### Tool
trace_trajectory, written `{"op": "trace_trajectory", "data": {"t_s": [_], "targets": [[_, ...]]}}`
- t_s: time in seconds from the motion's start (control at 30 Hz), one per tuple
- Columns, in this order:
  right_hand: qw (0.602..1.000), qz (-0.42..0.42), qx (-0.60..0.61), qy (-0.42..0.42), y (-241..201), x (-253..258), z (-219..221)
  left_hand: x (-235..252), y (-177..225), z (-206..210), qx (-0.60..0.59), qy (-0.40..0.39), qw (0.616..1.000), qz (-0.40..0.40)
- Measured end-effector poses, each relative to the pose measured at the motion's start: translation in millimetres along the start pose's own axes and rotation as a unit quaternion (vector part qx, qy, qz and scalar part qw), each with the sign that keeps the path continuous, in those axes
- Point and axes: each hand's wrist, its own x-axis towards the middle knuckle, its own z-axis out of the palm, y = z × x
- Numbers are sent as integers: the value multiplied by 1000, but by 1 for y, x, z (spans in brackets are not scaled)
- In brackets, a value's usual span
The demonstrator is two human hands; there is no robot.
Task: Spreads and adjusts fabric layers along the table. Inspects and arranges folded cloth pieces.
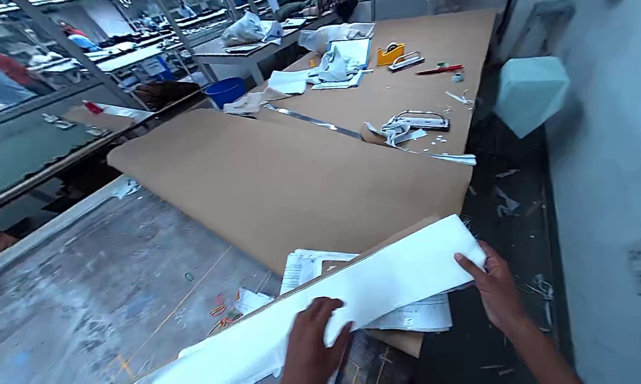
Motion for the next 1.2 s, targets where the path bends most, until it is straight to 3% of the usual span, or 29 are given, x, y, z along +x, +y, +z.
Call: {"op": "trace_trajectory", "data": {"t_s": [0.13, 0.37, 0.63, 0.87, 1.2], "targets": [[999, -37, 25, -30, -2, -9, -1, 49, 73, 56, -94, -8, 993, 72], [989, 39, 133, -52, -5, -15, -13, 83, 114, 96, -111, 2, 988, 106], [983, 56, 156, -78, 2, -23, -15, 83, 121, 115, -105, 9, 989, 105], [985, 44, 142, -92, 2, -20, -17, 82, 113, 116, -236, 26, 968, 79], [981, 44, 162, -100, 0, -20, -19, 84, 114, 118, -287, 23, 956, 44]]}}
